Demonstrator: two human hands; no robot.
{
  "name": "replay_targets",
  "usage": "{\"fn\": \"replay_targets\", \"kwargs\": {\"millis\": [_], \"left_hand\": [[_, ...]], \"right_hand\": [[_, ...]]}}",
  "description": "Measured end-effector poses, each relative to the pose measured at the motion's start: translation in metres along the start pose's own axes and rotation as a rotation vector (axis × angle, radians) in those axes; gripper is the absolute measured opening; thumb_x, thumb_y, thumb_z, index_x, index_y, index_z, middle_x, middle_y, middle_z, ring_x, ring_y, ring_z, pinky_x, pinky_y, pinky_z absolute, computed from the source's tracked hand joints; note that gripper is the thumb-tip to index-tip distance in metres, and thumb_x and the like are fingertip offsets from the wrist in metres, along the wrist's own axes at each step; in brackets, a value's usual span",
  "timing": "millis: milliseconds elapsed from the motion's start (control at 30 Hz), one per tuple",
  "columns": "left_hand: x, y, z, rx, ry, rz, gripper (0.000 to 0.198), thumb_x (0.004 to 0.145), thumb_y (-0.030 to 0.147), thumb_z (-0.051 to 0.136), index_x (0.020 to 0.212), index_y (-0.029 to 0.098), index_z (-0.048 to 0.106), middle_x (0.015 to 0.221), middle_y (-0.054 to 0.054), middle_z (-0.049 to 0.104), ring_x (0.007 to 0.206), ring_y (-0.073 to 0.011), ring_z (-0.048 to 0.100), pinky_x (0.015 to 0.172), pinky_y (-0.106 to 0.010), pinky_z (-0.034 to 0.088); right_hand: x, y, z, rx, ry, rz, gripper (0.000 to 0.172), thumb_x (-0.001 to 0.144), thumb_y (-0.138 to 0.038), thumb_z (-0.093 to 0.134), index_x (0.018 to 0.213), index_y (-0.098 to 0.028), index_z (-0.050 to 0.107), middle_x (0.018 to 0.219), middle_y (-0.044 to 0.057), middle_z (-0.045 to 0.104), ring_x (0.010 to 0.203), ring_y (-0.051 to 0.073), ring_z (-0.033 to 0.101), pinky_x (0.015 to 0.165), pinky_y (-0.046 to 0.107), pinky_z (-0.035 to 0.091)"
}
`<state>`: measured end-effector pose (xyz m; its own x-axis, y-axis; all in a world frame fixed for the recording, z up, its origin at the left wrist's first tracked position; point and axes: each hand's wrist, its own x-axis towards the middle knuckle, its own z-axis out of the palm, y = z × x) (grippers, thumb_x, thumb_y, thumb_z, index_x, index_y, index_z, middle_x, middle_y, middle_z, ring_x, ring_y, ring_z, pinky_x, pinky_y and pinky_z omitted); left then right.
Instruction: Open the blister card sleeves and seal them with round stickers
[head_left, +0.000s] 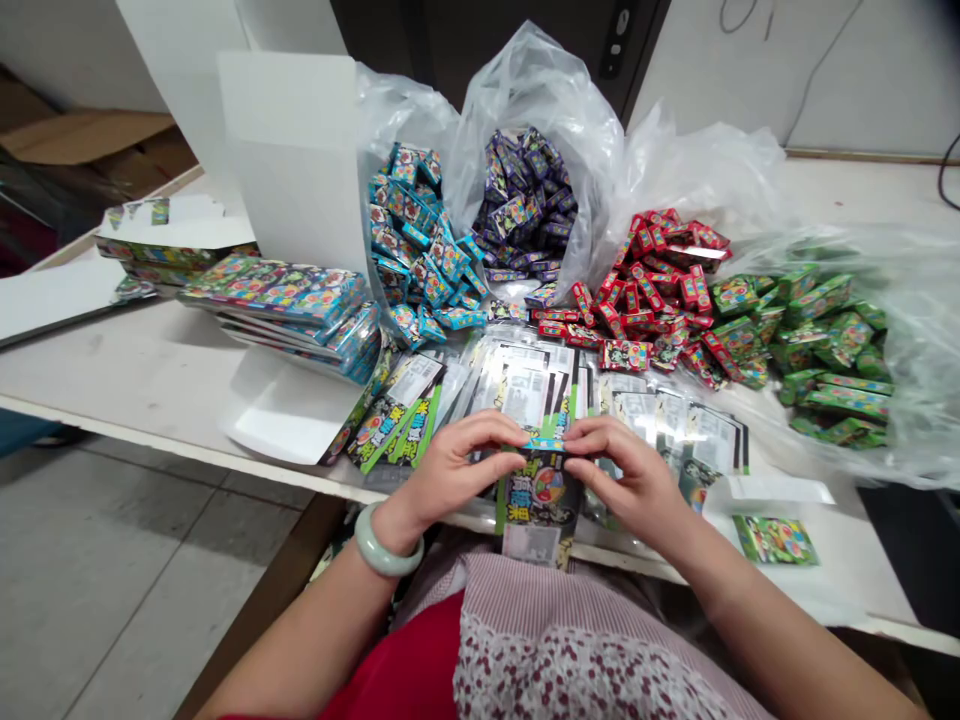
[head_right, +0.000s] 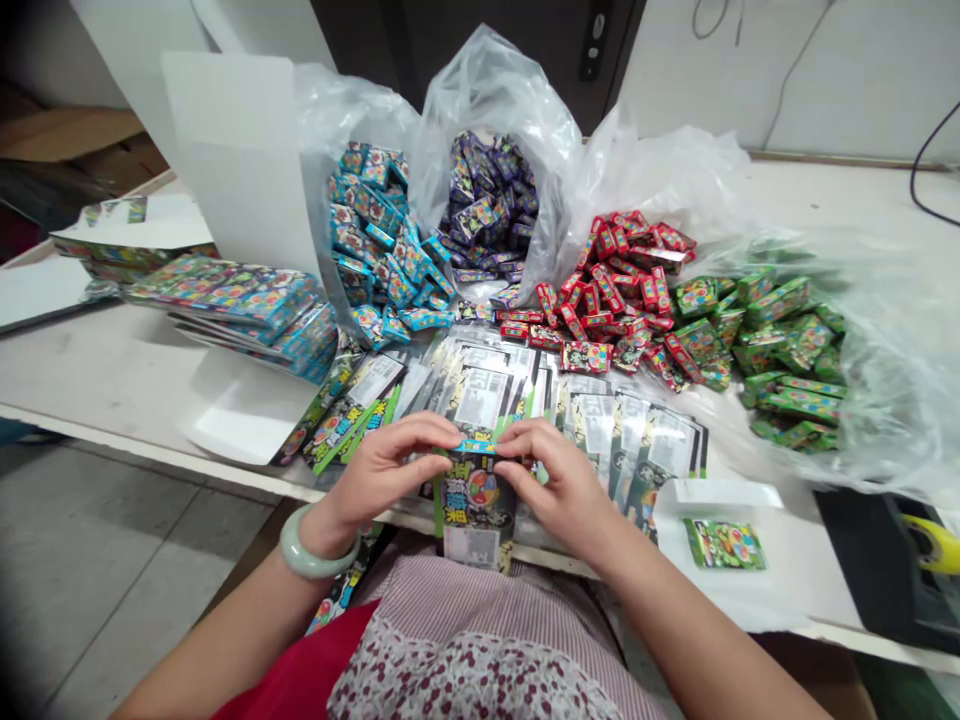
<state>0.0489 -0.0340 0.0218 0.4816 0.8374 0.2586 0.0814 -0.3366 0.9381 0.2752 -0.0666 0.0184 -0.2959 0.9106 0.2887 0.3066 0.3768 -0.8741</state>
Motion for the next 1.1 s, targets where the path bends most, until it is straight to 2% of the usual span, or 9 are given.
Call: {"fn": "replay_targets", "kwargs": {"millis": [100, 267, 400, 533, 667, 767, 867, 967, 1100], "left_hand": [[-0.002, -0.005, 0.008, 0.012, 0.059, -0.07, 0.015, 0.084, 0.019, 0.065, 0.099, 0.018, 0.065, 0.094, -0.005, 0.063, 0.085, -0.014, 0.061, 0.071, -0.025, 0.051], [-0.002, -0.009, 0.014, 0.079, 0.104, -0.066, 0.011, 0.086, 0.019, 0.062, 0.097, 0.02, 0.064, 0.09, -0.003, 0.059, 0.081, -0.0134, 0.057, 0.066, -0.024, 0.047], [0.001, -0.011, 0.012, 0.107, 0.069, -0.039, 0.017, 0.088, 0.019, 0.059, 0.104, 0.022, 0.063, 0.095, -0.005, 0.06, 0.088, -0.0159, 0.058, 0.074, -0.027, 0.048], [0.005, -0.013, 0.015, 0.135, 0.082, 0.021, 0.01, 0.089, 0.017, 0.057, 0.095, 0.022, 0.064, 0.091, -0.004, 0.059, 0.089, -0.0167, 0.057, 0.077, -0.028, 0.047], [0.011, -0.02, 0.016, 0.181, 0.147, -0.013, 0.006, 0.087, 0.02, 0.061, 0.091, 0.024, 0.064, 0.093, -0.001, 0.059, 0.09, -0.0166, 0.056, 0.077, -0.027, 0.046], [0.013, -0.024, 0.015, 0.215, 0.169, -0.074, 0.006, 0.086, 0.022, 0.062, 0.09, 0.026, 0.064, 0.095, 0.003, 0.06, 0.092, -0.0159, 0.056, 0.078, -0.027, 0.046], [0.014, -0.025, 0.016, 0.229, 0.192, -0.102, 0.006, 0.086, 0.023, 0.063, 0.089, 0.028, 0.065, 0.095, 0.004, 0.061, 0.091, -0.0153, 0.056, 0.078, -0.027, 0.046], [0.015, -0.023, 0.018, 0.242, 0.202, -0.096, 0.005, 0.085, 0.026, 0.064, 0.089, 0.028, 0.065, 0.094, 0.004, 0.062, 0.09, -0.0166, 0.057, 0.077, -0.029, 0.047], [0.016, -0.021, 0.02, 0.24, 0.19, -0.086, 0.007, 0.086, 0.025, 0.063, 0.09, 0.029, 0.065, 0.094, 0.004, 0.061, 0.089, -0.0163, 0.057, 0.076, -0.029, 0.047]], "right_hand": [[-0.006, 0.004, 0.011, -0.025, 0.122, -0.025, 0.012, 0.089, -0.014, 0.056, 0.095, -0.024, 0.059, 0.097, 0.004, 0.061, 0.095, 0.016, 0.059, 0.08, 0.033, 0.049], [-0.009, 0.008, 0.012, 0.071, 0.16, 0.084, 0.016, 0.09, -0.018, 0.055, 0.104, -0.025, 0.058, 0.103, 0.006, 0.063, 0.098, 0.018, 0.06, 0.078, 0.034, 0.051], [-0.007, 0.007, 0.017, 0.121, 0.213, 0.117, 0.009, 0.09, -0.02, 0.054, 0.096, -0.025, 0.058, 0.103, 0.006, 0.064, 0.101, 0.02, 0.061, 0.083, 0.037, 0.051], [-0.002, 0.002, 0.018, 0.08, 0.212, 0.073, 0.012, 0.09, -0.019, 0.051, 0.098, -0.025, 0.057, 0.102, 0.006, 0.064, 0.102, 0.019, 0.06, 0.09, 0.038, 0.049], [-0.012, 0.01, -0.034, 0.025, 0.12, 0.099, 0.019, 0.089, -0.026, 0.056, 0.107, -0.027, 0.061, 0.116, 0.005, 0.064, 0.109, 0.017, 0.058, 0.09, 0.034, 0.048], [-0.038, 0.024, -0.103, -0.183, 0.232, 0.277, 0.013, 0.089, -0.03, 0.057, 0.093, -0.024, 0.068, 0.095, 0.004, 0.068, 0.091, 0.018, 0.061, 0.082, 0.034, 0.047], [-0.061, 0.043, -0.157, -0.388, 0.148, 0.478, 0.012, 0.082, -0.03, 0.065, 0.087, -0.021, 0.073, 0.088, 0.005, 0.068, 0.081, 0.019, 0.06, 0.077, 0.034, 0.044], [-0.067, 0.056, -0.174, -0.374, 0.029, 0.594, 0.009, 0.07, -0.027, 0.074, 0.076, -0.021, 0.074, 0.079, 0.003, 0.066, 0.079, 0.019, 0.057, 0.076, 0.032, 0.041], [-0.064, 0.065, -0.166, -0.257, -0.011, 0.656, 0.011, 0.067, -0.029, 0.073, 0.064, -0.019, 0.069, 0.062, -0.001, 0.061, 0.061, 0.014, 0.053, 0.062, 0.027, 0.039]]}}
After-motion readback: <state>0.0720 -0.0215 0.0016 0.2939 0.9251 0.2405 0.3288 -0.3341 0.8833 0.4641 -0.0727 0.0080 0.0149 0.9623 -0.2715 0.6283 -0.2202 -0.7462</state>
